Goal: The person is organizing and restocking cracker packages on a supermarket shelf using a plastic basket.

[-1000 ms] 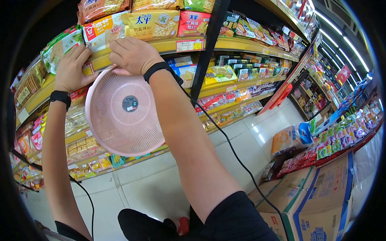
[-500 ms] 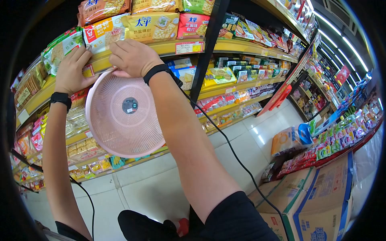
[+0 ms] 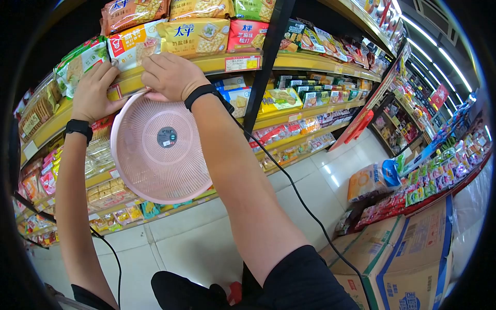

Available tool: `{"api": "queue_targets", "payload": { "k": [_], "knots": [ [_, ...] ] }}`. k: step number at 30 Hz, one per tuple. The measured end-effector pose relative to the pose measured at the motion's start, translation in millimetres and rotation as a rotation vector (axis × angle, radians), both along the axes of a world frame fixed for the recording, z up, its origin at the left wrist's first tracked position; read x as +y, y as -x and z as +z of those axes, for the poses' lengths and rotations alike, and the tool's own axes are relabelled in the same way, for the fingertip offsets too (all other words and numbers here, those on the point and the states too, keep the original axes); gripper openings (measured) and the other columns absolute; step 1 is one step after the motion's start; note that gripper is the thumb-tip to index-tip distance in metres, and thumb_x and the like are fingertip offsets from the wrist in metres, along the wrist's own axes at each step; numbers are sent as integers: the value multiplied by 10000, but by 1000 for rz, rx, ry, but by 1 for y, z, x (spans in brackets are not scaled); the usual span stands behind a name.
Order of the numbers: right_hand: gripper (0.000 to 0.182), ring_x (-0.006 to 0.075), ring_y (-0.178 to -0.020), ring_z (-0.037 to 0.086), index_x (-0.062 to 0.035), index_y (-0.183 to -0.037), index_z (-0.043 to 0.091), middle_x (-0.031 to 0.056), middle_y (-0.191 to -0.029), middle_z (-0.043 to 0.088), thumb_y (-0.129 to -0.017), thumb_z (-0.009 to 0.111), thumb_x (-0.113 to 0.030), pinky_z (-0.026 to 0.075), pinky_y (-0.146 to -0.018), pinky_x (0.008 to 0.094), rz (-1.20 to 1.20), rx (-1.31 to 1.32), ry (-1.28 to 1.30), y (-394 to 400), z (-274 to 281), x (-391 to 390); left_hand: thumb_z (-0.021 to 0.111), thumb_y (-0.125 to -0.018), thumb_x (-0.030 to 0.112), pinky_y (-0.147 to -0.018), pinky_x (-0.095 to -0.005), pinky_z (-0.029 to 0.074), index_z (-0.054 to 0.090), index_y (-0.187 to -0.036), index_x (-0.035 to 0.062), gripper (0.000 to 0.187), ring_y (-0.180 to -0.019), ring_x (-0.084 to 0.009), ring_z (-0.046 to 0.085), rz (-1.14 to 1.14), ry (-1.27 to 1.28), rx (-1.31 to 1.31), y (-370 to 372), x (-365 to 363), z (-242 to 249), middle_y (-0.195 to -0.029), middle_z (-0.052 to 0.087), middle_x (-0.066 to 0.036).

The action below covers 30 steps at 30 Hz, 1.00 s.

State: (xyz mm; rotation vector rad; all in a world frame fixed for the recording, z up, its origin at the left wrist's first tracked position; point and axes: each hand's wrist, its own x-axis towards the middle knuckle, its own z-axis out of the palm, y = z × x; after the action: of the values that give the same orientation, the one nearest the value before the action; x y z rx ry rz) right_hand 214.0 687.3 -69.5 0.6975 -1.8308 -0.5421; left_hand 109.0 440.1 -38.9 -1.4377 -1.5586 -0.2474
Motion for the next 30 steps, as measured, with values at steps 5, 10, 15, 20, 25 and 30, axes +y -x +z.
{"api": "queue_targets", "payload": {
  "k": [5, 10, 15, 20, 25, 30],
  "knots": [
    [462, 291, -1158, 618, -119, -962, 573, 117, -1268, 626, -770, 794, -476, 504, -1025, 416, -1, 6, -2, 1, 0, 0, 860, -706, 400, -806, -437, 528, 616, -1023, 44, 537, -920, -337, 614, -19, -14, 12, 1, 0, 0, -971, 592, -121],
    [461, 287, -1145, 620, -119, -958, 573, 117, -1264, 626, -769, 795, -476, 508, -1016, 410, 7, 11, -3, 2, 0, 0, 856, -710, 406, -807, -436, 527, 611, -1022, 44, 537, -911, -335, 614, -2, -8, 14, 0, 0, -1, -969, 590, -121],
    [451, 285, -1124, 622, -119, -941, 578, 118, -1256, 626, -764, 799, -470, 512, -1004, 409, 14, 15, -4, 1, 1, -1, 853, -713, 410, -806, -433, 529, 611, -1015, 44, 533, -908, -332, 615, -8, -13, 23, 0, 0, 0, -966, 590, -122],
    [459, 288, -1126, 622, -114, -950, 580, 120, -1257, 626, -762, 799, -472, 514, -1002, 408, 20, 10, -4, 1, 1, 0, 852, -712, 405, -806, -431, 531, 614, -1012, 46, 525, -909, -332, 617, -1, -10, 22, 1, 0, -1, -971, 594, -122],
    [456, 291, -1137, 621, -114, -950, 581, 123, -1261, 626, -767, 798, -472, 516, -1002, 415, 11, 14, -2, 2, 1, -1, 858, -691, 402, -871, -428, 547, 639, -1076, 31, 578, -1005, -330, 645, 88, 48, -43, -1, -3, 0, -1096, 647, -123],
    [447, 298, -1151, 620, -116, -950, 582, 126, -1267, 624, -777, 794, -469, 515, -1006, 423, 16, 0, 10, 2, 0, 0, 858, -704, 384, -814, -438, 533, 629, -1022, 41, 522, -933, -340, 627, 5, 5, -7, -1, 0, 1, -1002, 608, -135]
  ]
}}
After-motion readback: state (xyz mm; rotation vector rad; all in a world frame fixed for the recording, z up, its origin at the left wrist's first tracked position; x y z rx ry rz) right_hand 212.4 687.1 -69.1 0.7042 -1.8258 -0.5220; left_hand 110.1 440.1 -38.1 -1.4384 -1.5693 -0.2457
